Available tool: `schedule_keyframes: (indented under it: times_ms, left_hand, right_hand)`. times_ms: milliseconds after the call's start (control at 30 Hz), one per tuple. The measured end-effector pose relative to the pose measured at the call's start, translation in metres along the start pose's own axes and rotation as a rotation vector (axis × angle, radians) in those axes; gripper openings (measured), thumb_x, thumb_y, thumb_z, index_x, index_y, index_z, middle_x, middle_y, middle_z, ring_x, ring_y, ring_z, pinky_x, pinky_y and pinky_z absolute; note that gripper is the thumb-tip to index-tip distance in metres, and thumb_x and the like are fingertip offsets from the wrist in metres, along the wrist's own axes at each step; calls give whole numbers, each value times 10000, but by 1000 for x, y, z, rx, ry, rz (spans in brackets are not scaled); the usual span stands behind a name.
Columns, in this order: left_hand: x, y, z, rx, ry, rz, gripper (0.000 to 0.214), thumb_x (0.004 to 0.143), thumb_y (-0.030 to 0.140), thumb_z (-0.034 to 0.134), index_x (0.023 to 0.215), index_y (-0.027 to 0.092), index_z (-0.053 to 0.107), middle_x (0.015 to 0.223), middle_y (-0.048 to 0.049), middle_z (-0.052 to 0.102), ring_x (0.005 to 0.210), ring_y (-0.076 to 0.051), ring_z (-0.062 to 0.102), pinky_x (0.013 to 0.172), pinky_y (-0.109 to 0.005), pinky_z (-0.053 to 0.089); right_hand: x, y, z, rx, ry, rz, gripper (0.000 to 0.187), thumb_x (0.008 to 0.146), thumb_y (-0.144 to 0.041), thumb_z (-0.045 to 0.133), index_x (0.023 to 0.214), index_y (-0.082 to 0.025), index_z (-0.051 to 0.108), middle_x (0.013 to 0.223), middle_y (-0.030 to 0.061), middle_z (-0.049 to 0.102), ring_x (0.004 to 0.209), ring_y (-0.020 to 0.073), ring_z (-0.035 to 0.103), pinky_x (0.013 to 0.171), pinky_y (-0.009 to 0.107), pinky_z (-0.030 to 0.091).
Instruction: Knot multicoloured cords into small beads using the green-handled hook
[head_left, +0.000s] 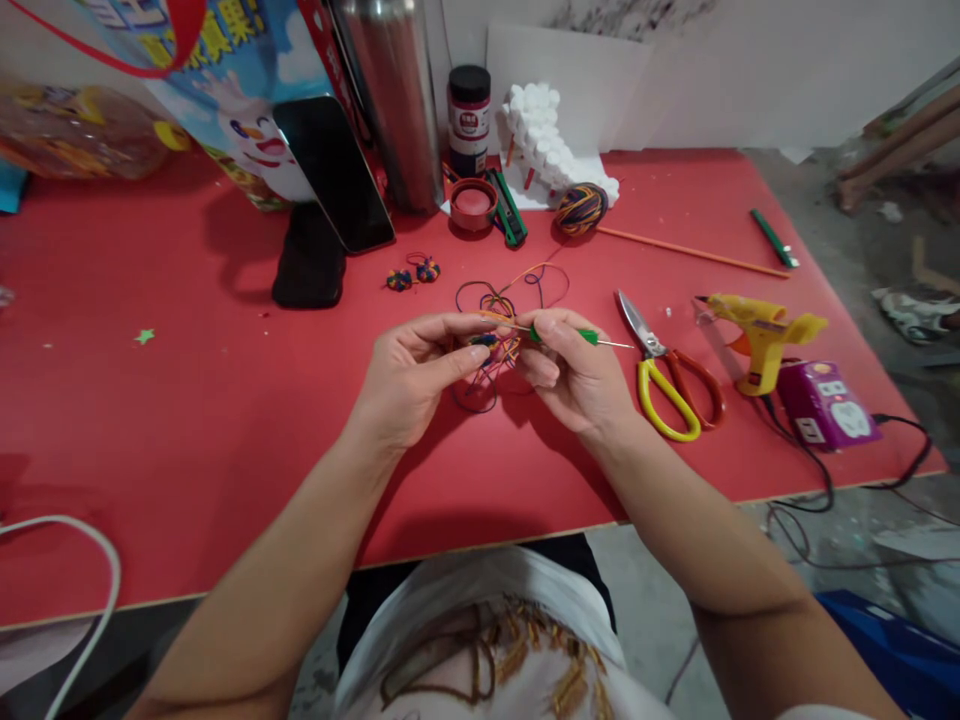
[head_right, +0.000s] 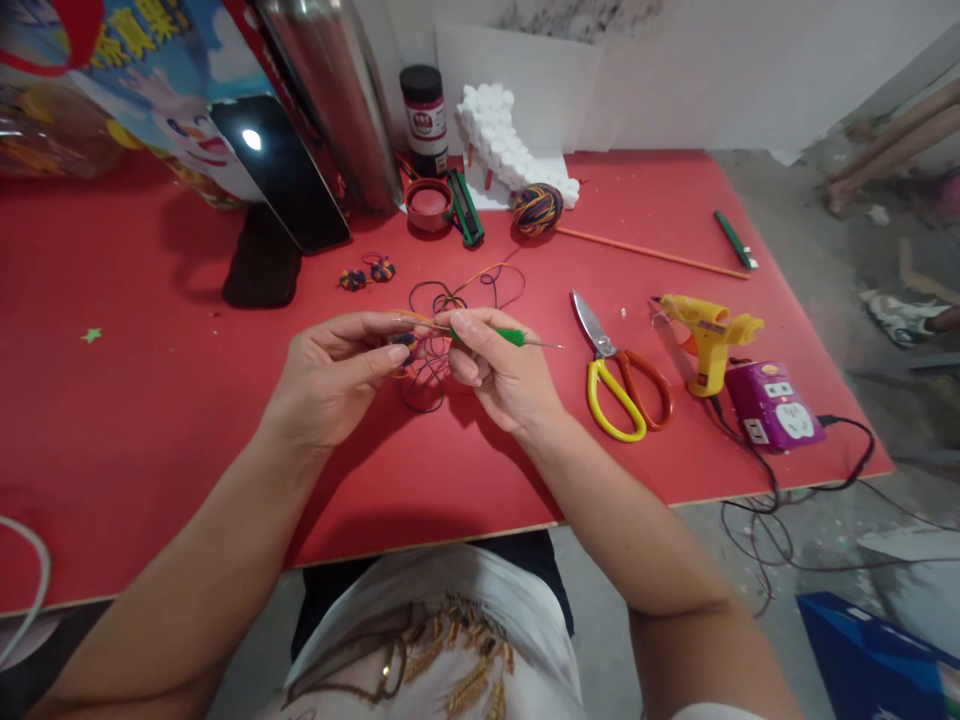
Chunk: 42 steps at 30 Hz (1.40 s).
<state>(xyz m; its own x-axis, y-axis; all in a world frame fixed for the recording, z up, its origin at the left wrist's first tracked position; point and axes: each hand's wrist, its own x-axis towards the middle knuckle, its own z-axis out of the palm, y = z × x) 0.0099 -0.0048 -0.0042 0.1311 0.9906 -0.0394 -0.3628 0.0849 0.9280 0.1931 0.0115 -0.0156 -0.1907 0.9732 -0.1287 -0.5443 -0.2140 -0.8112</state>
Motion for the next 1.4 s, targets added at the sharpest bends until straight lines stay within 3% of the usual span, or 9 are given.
schedule_keyframes:
  times_ms: [233,367,567,700,833,1000,1167,1267,1400]
  left_hand:
    - [-2,-1,1,57,37,27,120,834,180,932,928,241,889,953,-16,847,850,-108,749,819,-208,607]
    - [-1,0,2,13,86,-22,139,806,188,947,896,203,842,849,0,800,713,-79,690,709,-182,586]
    - [0,5,6,-54,64,-64,168,763,187,950,817,171,791,761,5,727,605,-56,611,574,-157,531]
    - [0,4,4,-45,48,-53,177,767,213,970,831,185,806,772,8,740,592,-50,598,595,-164,555]
    - [-1,4,2,-23,11,-47,142,804,208,958,914,230,871,909,-16,814,741,-79,706,693,-164,595]
    - [-3,8,3,23,-17,-55,185,759,221,983,913,239,882,978,-43,841,754,-121,724,699,-237,621]
    - [-3,7,3,1,-26,-65,191,743,189,989,887,224,870,949,-36,834,728,-107,723,686,-224,627]
    - [-2,2,3,65,-15,52,160,791,130,943,888,222,855,914,-25,816,723,-108,724,684,-229,622]
    - [-3,-2,2,301,25,385,213,866,12,800,932,212,832,911,-30,771,849,-129,731,755,-240,596]
  right_hand:
    - [-1,1,-1,-33,-39,-69,182,836,-400,912,870,-229,859,559,-49,585,491,73,427,504,259,278]
    - [-1,2,-2,-53,-38,-41,221,824,-433,916,858,-227,843,563,-50,587,489,80,435,497,258,311]
    - [0,2,-3,-24,-50,-16,232,810,-432,921,856,-219,840,530,-66,537,484,72,424,491,238,322]
    - [0,1,-3,-7,-54,-40,217,819,-419,924,850,-217,850,534,-60,567,475,63,429,487,233,326]
    - [0,0,-4,14,-50,-59,172,821,-382,924,843,-223,862,531,-55,599,466,57,429,486,226,323]
    - [3,-2,-3,9,2,-19,236,743,-414,954,825,-218,853,698,9,781,473,45,390,465,224,280]
    - [2,-2,0,64,-7,-13,216,739,-364,968,816,-189,868,541,-42,610,464,39,416,466,198,260]
    - [1,-3,1,69,-7,-37,186,773,-349,950,820,-188,871,574,-31,639,466,36,448,472,194,278]
    - [-2,-4,4,48,-11,-82,165,825,-355,913,837,-197,868,630,-3,717,469,41,467,477,201,292]
